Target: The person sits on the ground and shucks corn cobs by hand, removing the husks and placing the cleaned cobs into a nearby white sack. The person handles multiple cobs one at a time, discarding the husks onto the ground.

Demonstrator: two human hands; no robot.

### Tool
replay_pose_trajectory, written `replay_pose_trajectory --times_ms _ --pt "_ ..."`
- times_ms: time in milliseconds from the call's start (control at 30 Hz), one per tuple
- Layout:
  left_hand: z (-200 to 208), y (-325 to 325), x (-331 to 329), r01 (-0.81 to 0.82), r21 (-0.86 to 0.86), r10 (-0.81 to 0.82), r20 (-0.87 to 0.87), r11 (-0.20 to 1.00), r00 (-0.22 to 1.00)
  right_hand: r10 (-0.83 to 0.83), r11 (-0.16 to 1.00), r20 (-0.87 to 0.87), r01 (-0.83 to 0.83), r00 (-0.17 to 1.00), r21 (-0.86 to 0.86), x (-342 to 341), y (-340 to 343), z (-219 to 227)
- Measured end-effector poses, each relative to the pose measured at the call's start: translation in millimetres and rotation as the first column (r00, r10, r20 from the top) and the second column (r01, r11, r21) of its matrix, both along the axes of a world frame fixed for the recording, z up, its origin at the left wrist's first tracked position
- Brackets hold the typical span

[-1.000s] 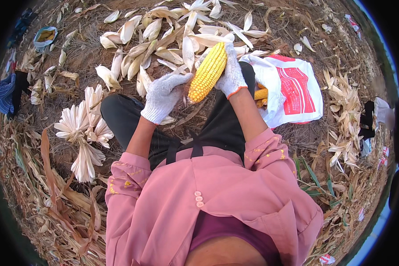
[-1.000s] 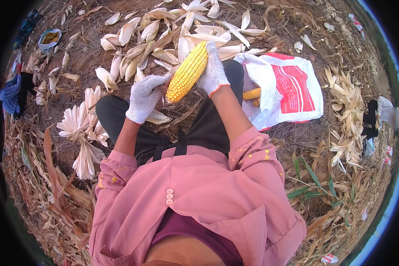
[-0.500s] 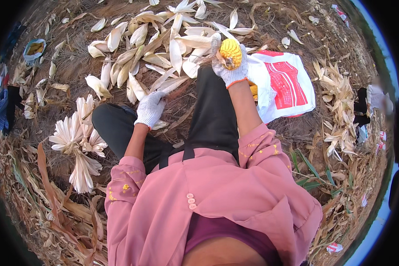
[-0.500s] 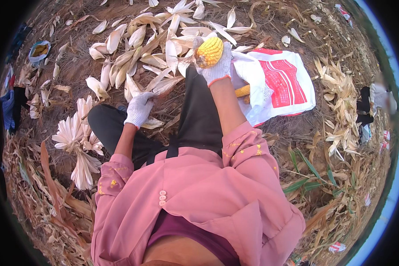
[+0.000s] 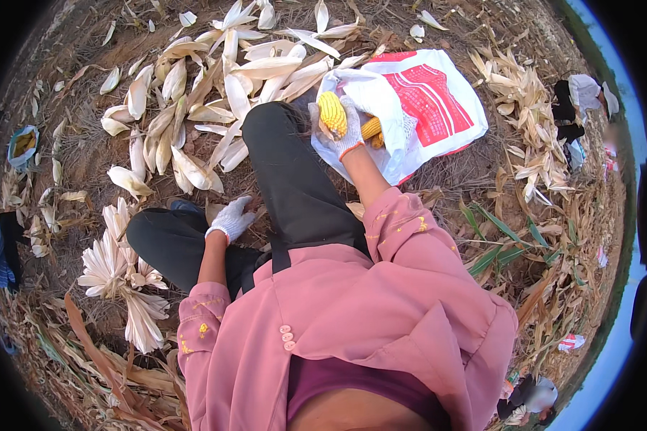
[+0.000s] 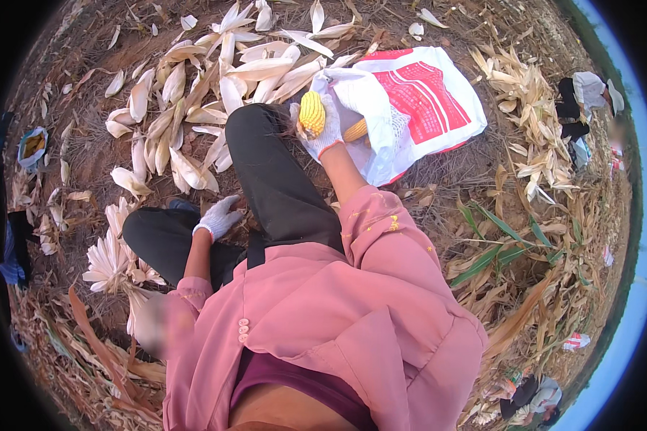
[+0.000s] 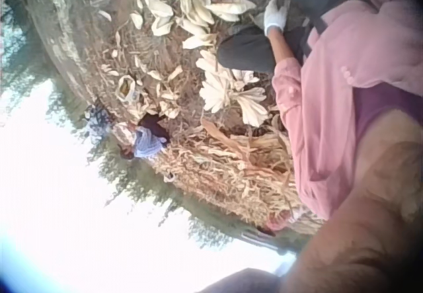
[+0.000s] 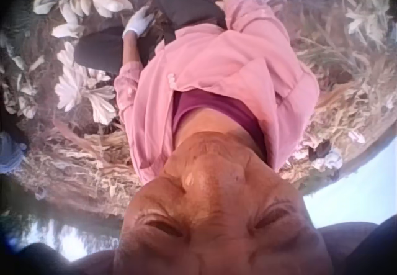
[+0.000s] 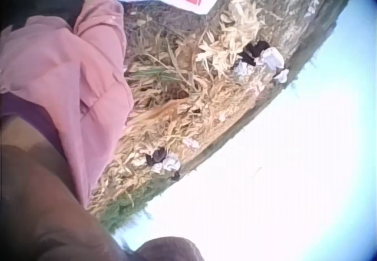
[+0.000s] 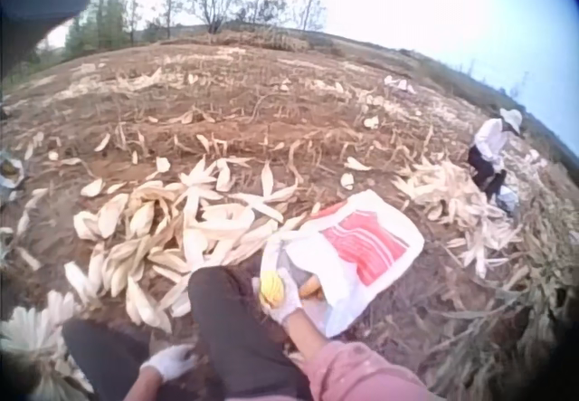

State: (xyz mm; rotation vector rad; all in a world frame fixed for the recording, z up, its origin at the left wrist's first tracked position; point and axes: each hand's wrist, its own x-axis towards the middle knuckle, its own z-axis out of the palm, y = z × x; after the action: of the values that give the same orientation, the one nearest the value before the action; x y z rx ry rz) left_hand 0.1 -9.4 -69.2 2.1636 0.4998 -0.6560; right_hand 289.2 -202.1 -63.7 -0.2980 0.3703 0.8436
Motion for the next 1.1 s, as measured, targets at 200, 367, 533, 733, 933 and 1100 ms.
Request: replay_pose_trajectory --times_ms 200,367,533,733,933,1100 --pt "8.0 -4.9 1.6 0.064 0.027 -0.063 -0.050 0.998 0.997 -0.133 0.955 -0.099 0.100 0.986 -0.281 -40.7 -53.7 -92.5" --pt "8.1 -4.8 6.9 0.053 0.028 -0.052 -0.042 0.998 0.998 -0.458 0.860 -0.012 0.440 0.889 -0.257 14.9 -106.3 -92.1" --pt "7.4 -1.0 6.0 -0.060 -0.048 0.062 0.026 0.997 0.998 -0.325 0.650 0.084 0.287 0.942 -0.704 38.8 -102.6 -90.2" --pt "8.9 6.3 25.1 -0.233 -0.067 0.238 0.077 0.970 0.968 0.090 0.692 0.122 0.025 0.988 -0.721 -8.6 -57.3 -53.7" --pt "2.8 11.7 19.1 -0.294 -0.233 0.349 0.246 0.927 0.904 0.319 0.692 0.281 -0.020 0.905 -0.721 -13.9 -38.7 -3.1" --pt "19.2 12.8 22.2 -0.515 -0.761 0.696 -0.118 0.395 0.708 0.380 0.708 0.483 0.088 0.788 -0.700 -17.2 -6.7 99.0"
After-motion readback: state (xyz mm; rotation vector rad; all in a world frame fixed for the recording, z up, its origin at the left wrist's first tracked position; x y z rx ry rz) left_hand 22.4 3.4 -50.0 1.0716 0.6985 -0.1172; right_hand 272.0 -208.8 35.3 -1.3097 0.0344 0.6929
